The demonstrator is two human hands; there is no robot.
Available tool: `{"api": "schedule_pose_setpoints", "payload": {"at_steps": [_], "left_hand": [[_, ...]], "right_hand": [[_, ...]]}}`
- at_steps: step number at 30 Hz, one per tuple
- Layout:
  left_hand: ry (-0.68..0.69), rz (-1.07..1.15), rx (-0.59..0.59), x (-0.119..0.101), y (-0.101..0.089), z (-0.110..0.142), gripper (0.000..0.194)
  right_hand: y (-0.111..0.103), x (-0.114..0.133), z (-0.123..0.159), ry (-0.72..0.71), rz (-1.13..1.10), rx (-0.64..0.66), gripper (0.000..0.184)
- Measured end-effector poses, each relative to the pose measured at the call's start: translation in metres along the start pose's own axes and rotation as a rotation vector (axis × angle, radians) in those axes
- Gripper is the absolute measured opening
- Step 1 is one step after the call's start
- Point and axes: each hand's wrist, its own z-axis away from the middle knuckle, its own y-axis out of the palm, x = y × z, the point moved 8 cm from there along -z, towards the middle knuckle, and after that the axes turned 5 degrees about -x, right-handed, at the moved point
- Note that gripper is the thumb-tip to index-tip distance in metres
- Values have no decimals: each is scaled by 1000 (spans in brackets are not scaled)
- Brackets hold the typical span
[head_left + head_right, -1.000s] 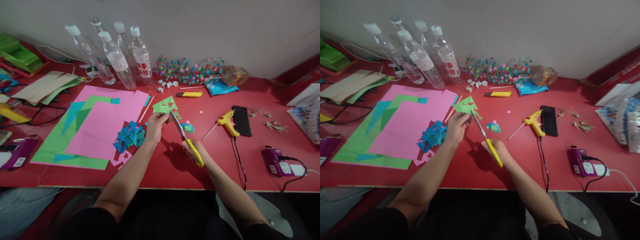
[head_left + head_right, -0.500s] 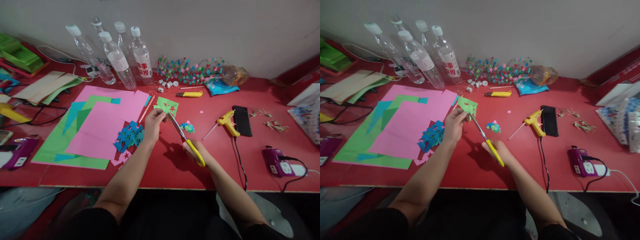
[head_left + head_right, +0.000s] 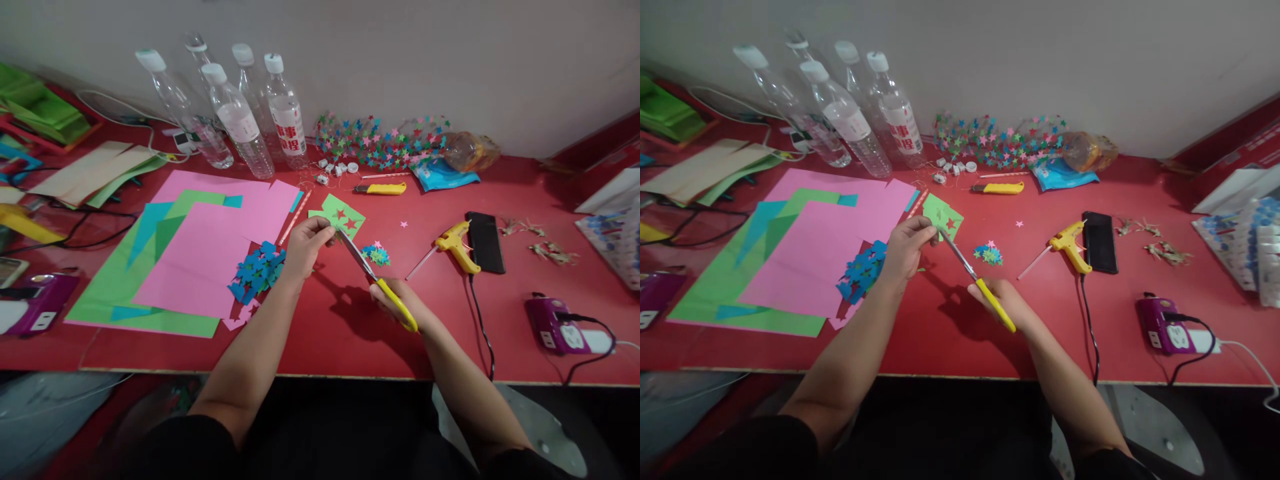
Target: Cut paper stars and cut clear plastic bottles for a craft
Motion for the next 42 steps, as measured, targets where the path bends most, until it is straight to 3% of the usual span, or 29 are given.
{"api": "schedule_pose_setpoints", "payload": {"at_steps": [12,19,25,36,42], "left_hand": [[-95,108,-41,9,5,5,13],[-30,87,-68,7,2,5,10],[-32,20,0,8,1,1,9],[-55,14,3,10,1,0,9],[-48,19,4,7,3,0,10]], "right_hand": [[1,-3,0,72,-72,-47,42],[1,3,0,31,-28,-29,50],[1,4,0,4,27,10,53],[4,-4,1,100,-36,10,52],[7,-2,1,81,-69,0,51]]}}
